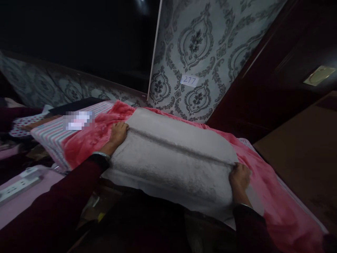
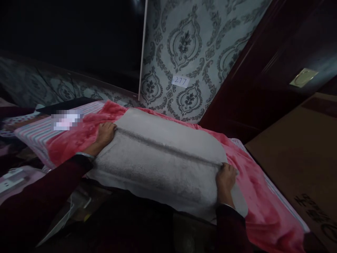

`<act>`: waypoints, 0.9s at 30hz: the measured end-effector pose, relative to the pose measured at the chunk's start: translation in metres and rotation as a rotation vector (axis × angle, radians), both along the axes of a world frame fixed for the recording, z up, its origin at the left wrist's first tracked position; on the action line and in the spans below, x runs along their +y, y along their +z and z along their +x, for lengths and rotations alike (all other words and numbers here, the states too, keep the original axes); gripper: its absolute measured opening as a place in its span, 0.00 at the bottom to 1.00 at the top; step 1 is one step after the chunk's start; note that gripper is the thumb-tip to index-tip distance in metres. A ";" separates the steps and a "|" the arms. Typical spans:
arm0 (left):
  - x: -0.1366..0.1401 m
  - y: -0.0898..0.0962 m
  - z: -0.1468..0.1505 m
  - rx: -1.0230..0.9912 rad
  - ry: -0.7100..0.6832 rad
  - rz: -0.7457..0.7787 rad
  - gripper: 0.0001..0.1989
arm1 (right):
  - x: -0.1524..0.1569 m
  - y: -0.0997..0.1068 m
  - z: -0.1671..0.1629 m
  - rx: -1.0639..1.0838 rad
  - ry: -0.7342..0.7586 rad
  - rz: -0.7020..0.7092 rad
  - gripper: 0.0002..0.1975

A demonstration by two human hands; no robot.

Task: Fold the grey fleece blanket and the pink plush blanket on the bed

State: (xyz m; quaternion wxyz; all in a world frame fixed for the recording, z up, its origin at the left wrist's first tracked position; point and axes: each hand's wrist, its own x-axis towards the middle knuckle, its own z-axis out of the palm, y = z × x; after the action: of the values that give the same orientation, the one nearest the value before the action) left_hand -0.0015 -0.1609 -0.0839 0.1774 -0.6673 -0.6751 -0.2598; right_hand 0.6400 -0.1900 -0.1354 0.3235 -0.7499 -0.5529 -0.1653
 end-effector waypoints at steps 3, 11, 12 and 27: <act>0.001 0.000 0.000 0.022 -0.011 -0.011 0.10 | 0.001 -0.001 0.001 -0.008 0.020 -0.008 0.21; -0.001 -0.003 -0.012 -0.002 -0.096 -0.020 0.13 | 0.004 -0.010 0.007 -0.029 0.061 0.014 0.20; -0.002 -0.003 -0.013 0.000 -0.101 -0.026 0.14 | 0.004 -0.010 0.007 -0.035 0.065 0.012 0.20; -0.003 0.007 -0.014 -0.037 -0.030 -0.219 0.16 | -0.003 0.000 0.003 -0.051 -0.033 -0.157 0.24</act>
State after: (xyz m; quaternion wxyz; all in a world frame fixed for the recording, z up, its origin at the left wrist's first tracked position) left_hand -0.0155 -0.1637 -0.0766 0.0871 -0.6878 -0.6926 -0.1994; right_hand 0.6432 -0.1932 -0.1350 0.2466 -0.7777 -0.5596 -0.1457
